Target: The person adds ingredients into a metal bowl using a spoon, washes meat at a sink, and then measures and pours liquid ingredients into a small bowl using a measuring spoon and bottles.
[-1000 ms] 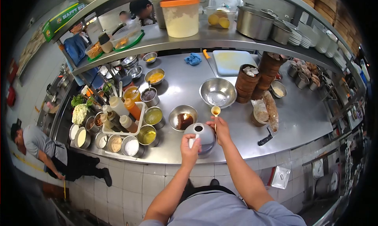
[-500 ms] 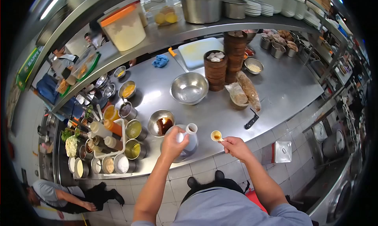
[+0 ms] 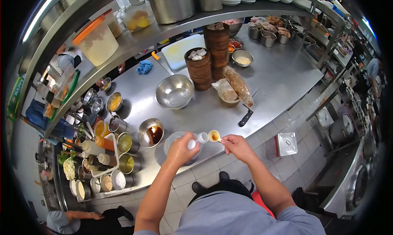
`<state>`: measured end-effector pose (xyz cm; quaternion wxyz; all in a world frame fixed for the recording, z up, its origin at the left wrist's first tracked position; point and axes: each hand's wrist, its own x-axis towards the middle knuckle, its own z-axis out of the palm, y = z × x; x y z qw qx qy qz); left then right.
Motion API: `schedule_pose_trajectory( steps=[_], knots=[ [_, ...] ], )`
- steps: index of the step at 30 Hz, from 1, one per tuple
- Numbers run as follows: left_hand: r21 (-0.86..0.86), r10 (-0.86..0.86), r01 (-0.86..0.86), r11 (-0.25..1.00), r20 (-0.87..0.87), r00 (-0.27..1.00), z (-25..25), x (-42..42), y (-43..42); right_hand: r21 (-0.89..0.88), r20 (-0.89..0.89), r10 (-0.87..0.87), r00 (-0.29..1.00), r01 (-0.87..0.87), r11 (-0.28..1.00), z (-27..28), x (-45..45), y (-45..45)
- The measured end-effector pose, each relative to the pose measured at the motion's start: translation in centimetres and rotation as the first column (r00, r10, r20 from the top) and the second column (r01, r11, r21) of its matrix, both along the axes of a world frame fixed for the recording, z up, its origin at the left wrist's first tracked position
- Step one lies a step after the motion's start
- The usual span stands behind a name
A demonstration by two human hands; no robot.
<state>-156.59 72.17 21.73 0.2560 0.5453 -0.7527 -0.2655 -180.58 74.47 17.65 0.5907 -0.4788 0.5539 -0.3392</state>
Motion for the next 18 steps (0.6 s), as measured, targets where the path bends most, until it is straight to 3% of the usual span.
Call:
schedule_pose_trajectory(
  steps=[7,18],
  knots=[
    [0.054,-0.080,0.074,0.996,0.120,0.990,-0.6,-2.3,-0.5,0.019,-0.070,-0.016,0.997,0.017,1.000,0.9,-1.7,0.5],
    [0.083,-0.140,0.128,0.988,0.169,0.976,-1.0,-4.0,-0.2,0.072,-0.106,-0.026,0.994,0.034,0.997,-0.7,-3.0,1.5]
  ],
)
